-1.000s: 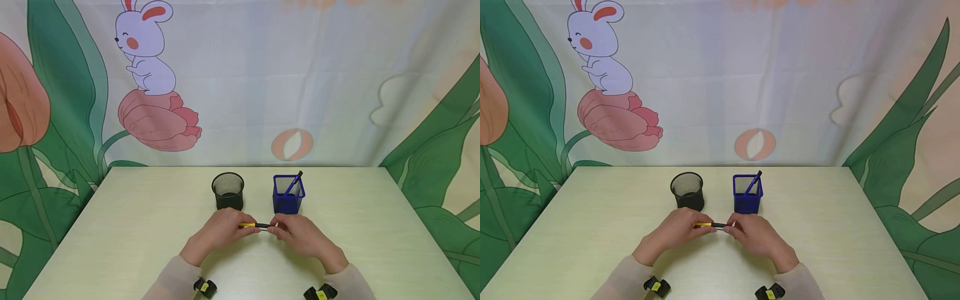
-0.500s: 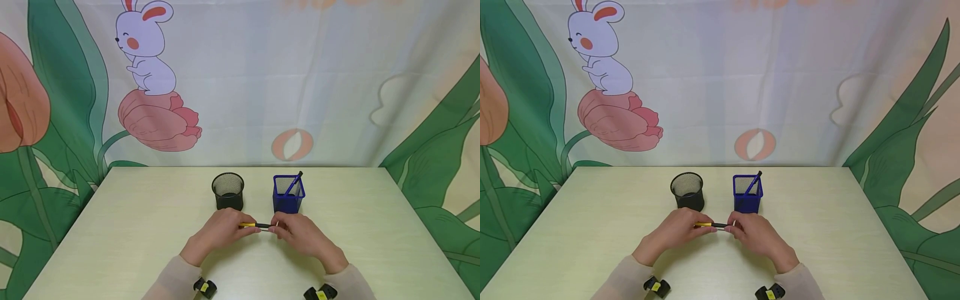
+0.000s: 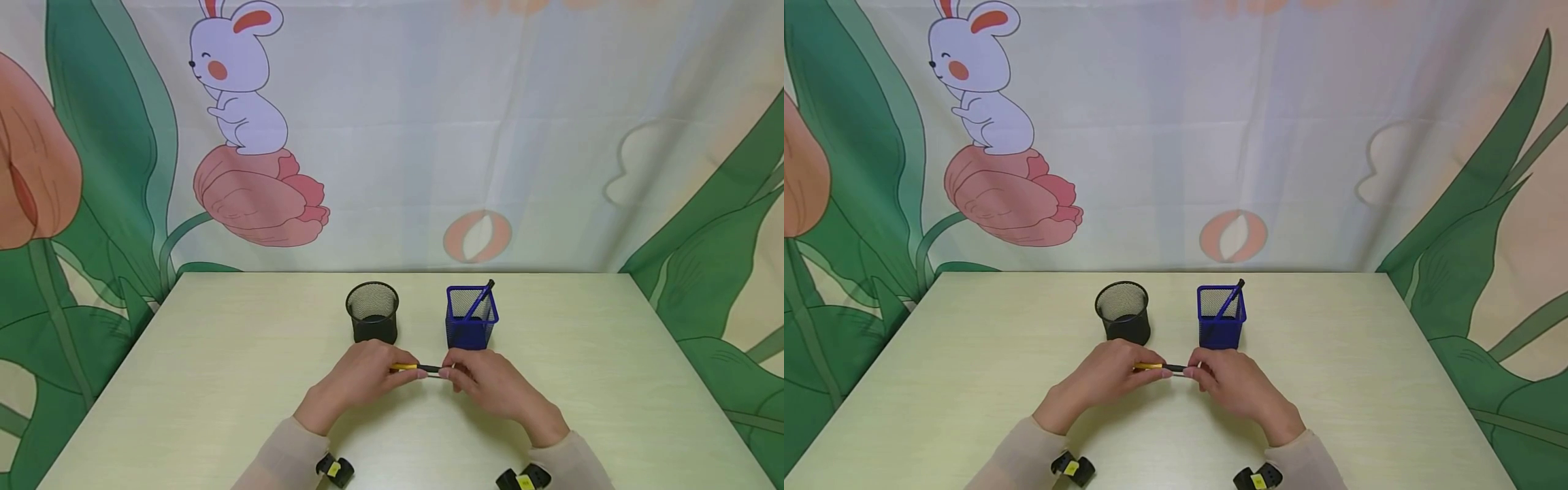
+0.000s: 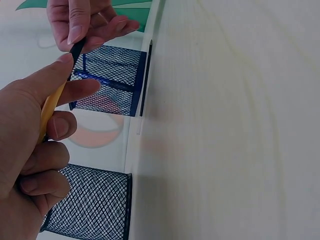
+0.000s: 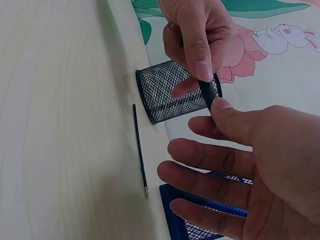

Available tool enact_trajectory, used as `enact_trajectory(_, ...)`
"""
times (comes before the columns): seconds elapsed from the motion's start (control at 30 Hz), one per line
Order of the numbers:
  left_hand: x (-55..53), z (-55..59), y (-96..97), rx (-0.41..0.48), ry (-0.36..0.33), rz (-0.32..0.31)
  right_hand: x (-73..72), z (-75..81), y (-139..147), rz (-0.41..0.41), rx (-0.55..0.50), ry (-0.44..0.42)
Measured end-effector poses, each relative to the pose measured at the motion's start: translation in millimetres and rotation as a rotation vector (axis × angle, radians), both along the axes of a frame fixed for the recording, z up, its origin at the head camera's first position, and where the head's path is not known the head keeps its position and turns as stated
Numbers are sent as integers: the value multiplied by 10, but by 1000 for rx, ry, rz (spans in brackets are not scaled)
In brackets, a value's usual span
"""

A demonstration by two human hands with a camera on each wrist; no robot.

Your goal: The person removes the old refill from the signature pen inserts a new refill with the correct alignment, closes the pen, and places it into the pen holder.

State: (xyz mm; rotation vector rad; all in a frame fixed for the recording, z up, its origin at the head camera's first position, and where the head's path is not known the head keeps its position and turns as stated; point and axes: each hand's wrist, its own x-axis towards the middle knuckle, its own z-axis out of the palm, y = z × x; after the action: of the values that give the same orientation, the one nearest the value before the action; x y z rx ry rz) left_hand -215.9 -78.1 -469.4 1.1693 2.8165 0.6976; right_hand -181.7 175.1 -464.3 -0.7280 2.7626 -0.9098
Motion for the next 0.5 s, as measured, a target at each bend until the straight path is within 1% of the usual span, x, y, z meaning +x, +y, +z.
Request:
enact_trajectory(0.27,7,0,-2,11,3,0,-1,10,-5,8,1,-8)
enact_trajectory(0.5,2,-2,8,7,-3,5,-8,-7,-2,15,10,9)
